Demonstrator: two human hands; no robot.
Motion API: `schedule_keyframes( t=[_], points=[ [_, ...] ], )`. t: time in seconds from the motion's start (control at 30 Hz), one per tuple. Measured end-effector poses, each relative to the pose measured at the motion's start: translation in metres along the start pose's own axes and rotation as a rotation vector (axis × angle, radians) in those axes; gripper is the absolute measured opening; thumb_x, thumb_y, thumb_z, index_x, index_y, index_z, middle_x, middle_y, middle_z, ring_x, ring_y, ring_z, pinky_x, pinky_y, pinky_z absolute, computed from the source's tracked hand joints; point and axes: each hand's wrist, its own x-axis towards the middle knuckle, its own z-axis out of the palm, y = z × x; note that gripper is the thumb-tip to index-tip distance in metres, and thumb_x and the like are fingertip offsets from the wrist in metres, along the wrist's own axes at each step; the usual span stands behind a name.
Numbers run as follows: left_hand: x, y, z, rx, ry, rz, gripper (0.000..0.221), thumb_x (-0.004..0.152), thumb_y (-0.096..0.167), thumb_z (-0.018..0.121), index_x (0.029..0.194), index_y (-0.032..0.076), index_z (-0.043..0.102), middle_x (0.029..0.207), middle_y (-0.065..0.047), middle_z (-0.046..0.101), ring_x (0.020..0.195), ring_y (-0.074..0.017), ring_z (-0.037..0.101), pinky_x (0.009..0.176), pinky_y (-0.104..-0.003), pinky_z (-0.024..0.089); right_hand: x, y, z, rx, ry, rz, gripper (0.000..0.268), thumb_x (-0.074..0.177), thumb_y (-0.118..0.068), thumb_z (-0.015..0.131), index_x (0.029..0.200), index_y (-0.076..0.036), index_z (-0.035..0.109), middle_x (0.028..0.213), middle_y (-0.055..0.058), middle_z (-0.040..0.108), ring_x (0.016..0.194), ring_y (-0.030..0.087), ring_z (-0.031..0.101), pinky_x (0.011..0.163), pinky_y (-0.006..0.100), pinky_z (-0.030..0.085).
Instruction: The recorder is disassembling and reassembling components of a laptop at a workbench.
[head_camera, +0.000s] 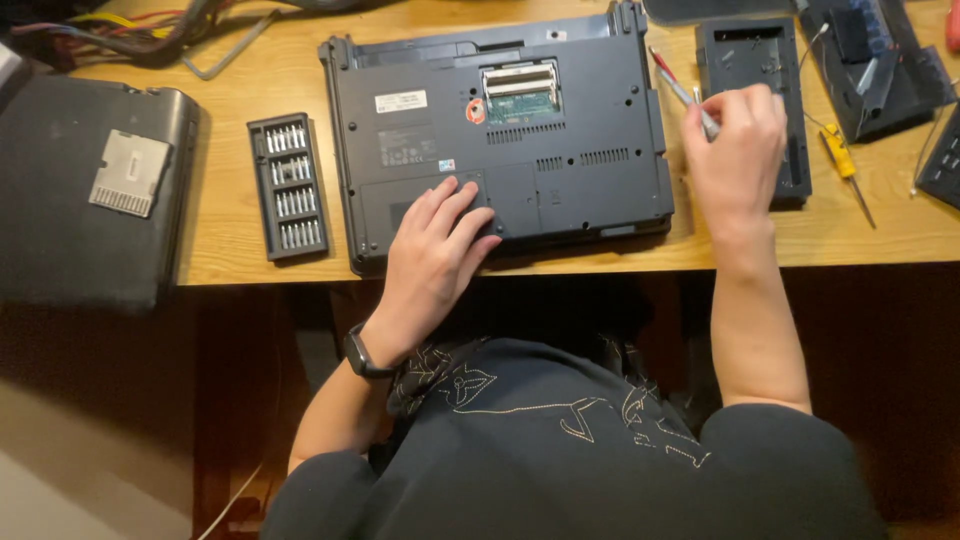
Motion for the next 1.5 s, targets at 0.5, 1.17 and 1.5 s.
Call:
schedule_keyframes(
  t=[0.5,1.17,1.5],
  points=[
    [-0.012,-0.001,0.006,-0.068,0.089,0.045,0.017,0.086,0.013,0.081,0.098,0.008,0.071,0.132,-0.014,0.066,0.13,-0.0397,0.058,0.111,-0.054,0.045,0.027,-0.051,-0.059,1.063,-0.275,0.293,0.016,0.107,0.003,0.058,0.122,0.005,0.062,0.105,0.013,0.074,0.096,0.019,0.076,0.086,0.028,0.061],
    [-0.028,-0.004,0.008,-0.073,0.133,0.052,0.029,0.092,0.005,0.077,0.12,0.003,0.07,0.129,-0.012,0.067,0.126,-0.0318,0.061,0.114,-0.049,0.047,0.065,-0.129,-0.085,0.778,-0.514,-0.176,0.016,0.098,-0.002,0.076,0.113,0.004,0.072,0.105,0.01,0.075,0.098,0.014,0.073,0.085,0.025,0.058],
    [-0.03,-0.006,0.005,-0.174,0.134,0.028,0.021,0.094,0.005,0.077,0.114,0.001,0.07,0.131,-0.012,0.067,0.129,-0.0318,0.061,0.113,-0.048,0.049,0.076,-0.156,-0.084,0.611,-0.699,-0.568,0.015,0.092,-0.008,0.078,0.105,-0.002,0.075,0.099,0.009,0.075,0.09,0.021,0.074,0.077,0.03,0.057]
  ],
)
